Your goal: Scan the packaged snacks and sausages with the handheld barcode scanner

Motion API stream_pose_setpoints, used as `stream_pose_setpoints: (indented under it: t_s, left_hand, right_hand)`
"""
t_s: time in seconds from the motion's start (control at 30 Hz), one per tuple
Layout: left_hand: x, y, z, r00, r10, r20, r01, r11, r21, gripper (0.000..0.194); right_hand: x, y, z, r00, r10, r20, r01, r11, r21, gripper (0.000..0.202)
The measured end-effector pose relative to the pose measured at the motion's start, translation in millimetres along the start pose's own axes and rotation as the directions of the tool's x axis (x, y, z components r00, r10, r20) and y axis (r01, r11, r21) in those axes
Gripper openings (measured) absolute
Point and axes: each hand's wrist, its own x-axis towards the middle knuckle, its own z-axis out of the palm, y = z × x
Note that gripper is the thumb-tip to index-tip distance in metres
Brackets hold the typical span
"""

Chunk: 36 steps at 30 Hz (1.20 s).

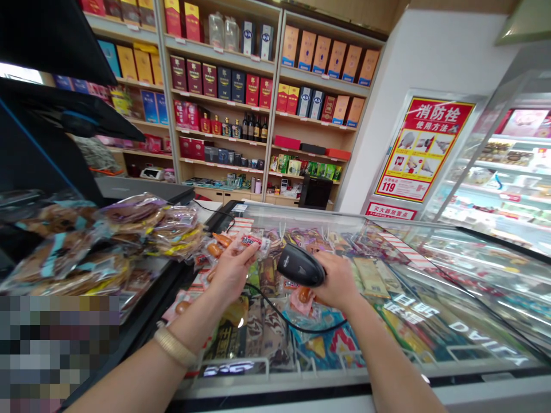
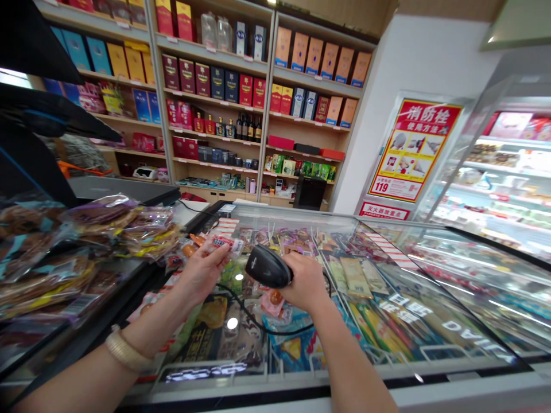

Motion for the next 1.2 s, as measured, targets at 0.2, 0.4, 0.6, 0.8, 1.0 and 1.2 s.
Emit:
stream_pose_setpoints:
  t_s: [0.2, 0.4, 0.6, 0.8, 1.0, 1.2]
  left_hand:
    - [-4, 0, 2.8, 0.999, 0.015, 0.031, -0.016, 0.999, 0.039, 0.047]
    - [-3, 0, 2.9, 0.999, 0.016, 0.033, -0.018, 0.998, 0.056, 0.052]
    - [-11, -4, 6.2, 0.992, 0.045, 0.122, -0.071, 0.973, 0.218, 0.042]
    - [-26, -38, 11.3, 0.956, -0.063, 0.285, -0.06, 0.914, 0.402, 0.04]
    - [-25, -62, 7.2, 0.864, 0.033, 0.502, -0.427, 0.574, 0.698, 0.013]
    - [-36, -47, 7.0, 0.791, 0.005, 0.611, -0.605, 0.152, 0.782, 0.034]
  right_hand:
    - [1, 0, -2, 0.999, 0.012, 0.03, -0.011, 0.999, -0.036, 0.003]
    - [1, 1, -1, 0.999, 0.023, 0.028, -0.023, 0.999, -0.024, 0.003]
    - [1, 10, -6, 0.974, 0.057, -0.218, -0.054, 0.998, 0.019, 0.02]
    - [-2, 24, -11, 0.914, 0.178, -0.364, -0.177, 0.984, 0.037, 0.02]
    - [-1, 23, -9, 0.922, 0.171, -0.346, -0.167, 0.985, 0.042, 0.021]
    - [-1, 23, -7, 0.935, 0.136, -0.329, -0.14, 0.99, 0.009, 0.02]
